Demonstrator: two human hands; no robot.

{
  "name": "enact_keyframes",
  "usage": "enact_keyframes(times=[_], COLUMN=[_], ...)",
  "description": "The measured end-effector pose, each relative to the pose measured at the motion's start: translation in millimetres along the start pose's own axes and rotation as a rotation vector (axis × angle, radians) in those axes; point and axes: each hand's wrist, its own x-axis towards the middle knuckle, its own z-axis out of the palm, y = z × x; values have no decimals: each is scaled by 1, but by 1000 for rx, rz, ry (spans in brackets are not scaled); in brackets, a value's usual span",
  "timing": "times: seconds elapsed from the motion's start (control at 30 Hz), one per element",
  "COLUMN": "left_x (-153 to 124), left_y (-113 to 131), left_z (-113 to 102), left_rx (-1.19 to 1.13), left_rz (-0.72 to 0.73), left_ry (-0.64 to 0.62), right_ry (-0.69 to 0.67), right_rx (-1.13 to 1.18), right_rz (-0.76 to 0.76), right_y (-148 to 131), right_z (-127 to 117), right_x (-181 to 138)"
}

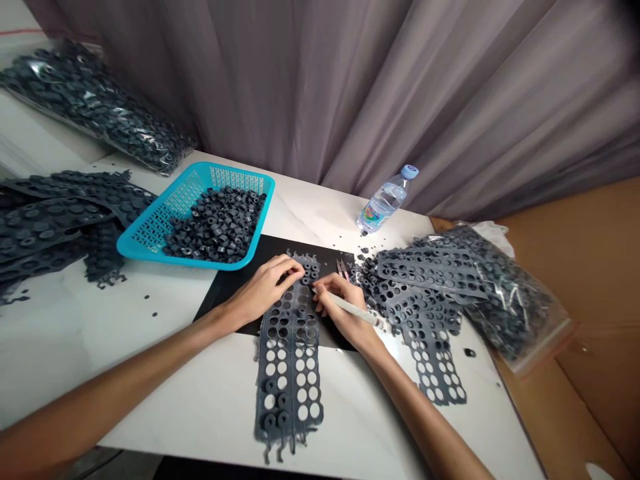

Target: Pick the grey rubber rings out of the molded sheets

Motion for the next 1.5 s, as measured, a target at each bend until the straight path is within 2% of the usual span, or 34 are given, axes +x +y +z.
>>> enact_keyframes(times=[0.23,0.33,0.53,0.7,0.77,0.8,0.9,0.93,0.97,1.07,1.17,1.33,1.5], left_x=[-3,-3,-3,-4,-2,0,5,6,7,4,-2,-8,-9], left_y=[2,2,2,3,7,10,21,24,27,32,32,33,37], left_z=[0,0,-1,3,4,4,-4,-9,-13,-22,-20,-10,-8], left_rx=[161,210,273,408,323,245,-70,-197,-326,-654,-826,-979,-1026], left_rz=[118,124,147,232,246,226,50,-27,-101,-280,-397,-510,-521], left_ry=[-80,-101,-110,-135,-92,-28,217,251,241,61,-63,-105,-129], right_ry=[5,12,-9,-3,1,3,9,11,17,78,180,235,234], right_rx=[19,7,4,-26,-49,-60,-74,-64,-44,56,93,-8,-49], right_rz=[6,2,-2,-11,-21,-22,-2,9,19,25,6,4,4], right_y=[-1,0,4,1,0,0,1,1,1,2,2,3,5], right_z=[-1,-1,-1,0,0,1,1,1,1,-1,-3,-5,-6], right_x=[0,0,0,0,0,0,-1,-1,-1,-1,0,2,2])
